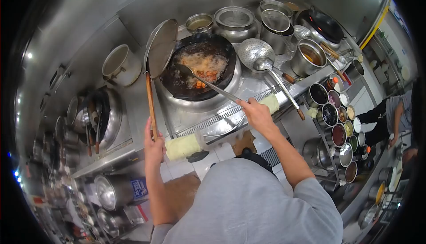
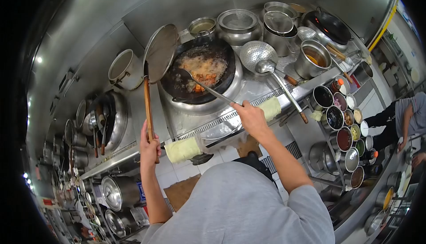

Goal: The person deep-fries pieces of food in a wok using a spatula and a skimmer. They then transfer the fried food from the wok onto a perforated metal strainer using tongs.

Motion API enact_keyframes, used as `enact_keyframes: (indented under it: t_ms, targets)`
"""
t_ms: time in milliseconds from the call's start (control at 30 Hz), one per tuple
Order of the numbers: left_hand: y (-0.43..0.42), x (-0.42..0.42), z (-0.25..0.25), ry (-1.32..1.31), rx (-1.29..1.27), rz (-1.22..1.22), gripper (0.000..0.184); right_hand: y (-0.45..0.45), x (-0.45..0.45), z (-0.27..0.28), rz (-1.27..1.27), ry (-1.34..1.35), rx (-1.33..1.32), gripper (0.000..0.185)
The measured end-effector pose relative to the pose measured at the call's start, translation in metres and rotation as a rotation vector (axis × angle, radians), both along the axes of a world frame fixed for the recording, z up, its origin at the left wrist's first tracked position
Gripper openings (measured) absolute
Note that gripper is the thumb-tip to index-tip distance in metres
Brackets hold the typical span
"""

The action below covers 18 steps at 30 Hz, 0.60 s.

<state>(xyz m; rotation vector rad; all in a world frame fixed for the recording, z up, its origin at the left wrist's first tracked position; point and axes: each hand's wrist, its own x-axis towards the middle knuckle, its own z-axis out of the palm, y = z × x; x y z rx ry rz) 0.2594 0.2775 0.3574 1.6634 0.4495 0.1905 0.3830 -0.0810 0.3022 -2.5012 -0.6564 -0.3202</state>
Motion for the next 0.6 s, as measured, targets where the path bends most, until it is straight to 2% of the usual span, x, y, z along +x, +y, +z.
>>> enact_keyframes:
  t_ms: [100,167,200,233,300,333,533,600]
  targets:
    - [0.001,0.022,-0.018,0.006,0.059,0.027,0.076,0.0,-0.014,0.0,-0.024,-0.085,0.024,0.039]
    - [0.001,0.035,-0.028,0.007,0.037,0.042,0.074,-0.011,-0.027,-0.006,-0.176,-0.11,0.129,0.043]
    - [-0.001,0.043,-0.031,-0.002,0.047,0.036,0.074,-0.02,-0.032,-0.007,-0.233,-0.004,0.176,0.048]
    - [-0.004,0.048,-0.033,-0.009,0.055,0.029,0.075,-0.028,-0.034,-0.008,-0.222,-0.005,0.17,0.048]
    - [-0.008,0.062,-0.034,0.001,0.033,0.016,0.075,-0.045,-0.038,-0.01,-0.228,0.02,0.352,0.051]
    - [-0.007,0.071,-0.041,0.015,0.014,0.002,0.077,-0.052,-0.042,-0.011,-0.255,0.138,0.39,0.052]
    - [-0.003,0.089,-0.056,0.053,-0.087,-0.112,0.078,-0.084,-0.075,-0.033,-0.406,0.215,0.504,0.047]
    - [0.007,0.089,-0.058,0.054,-0.08,-0.144,0.077,-0.095,-0.085,-0.035,-0.414,0.205,0.431,0.046]
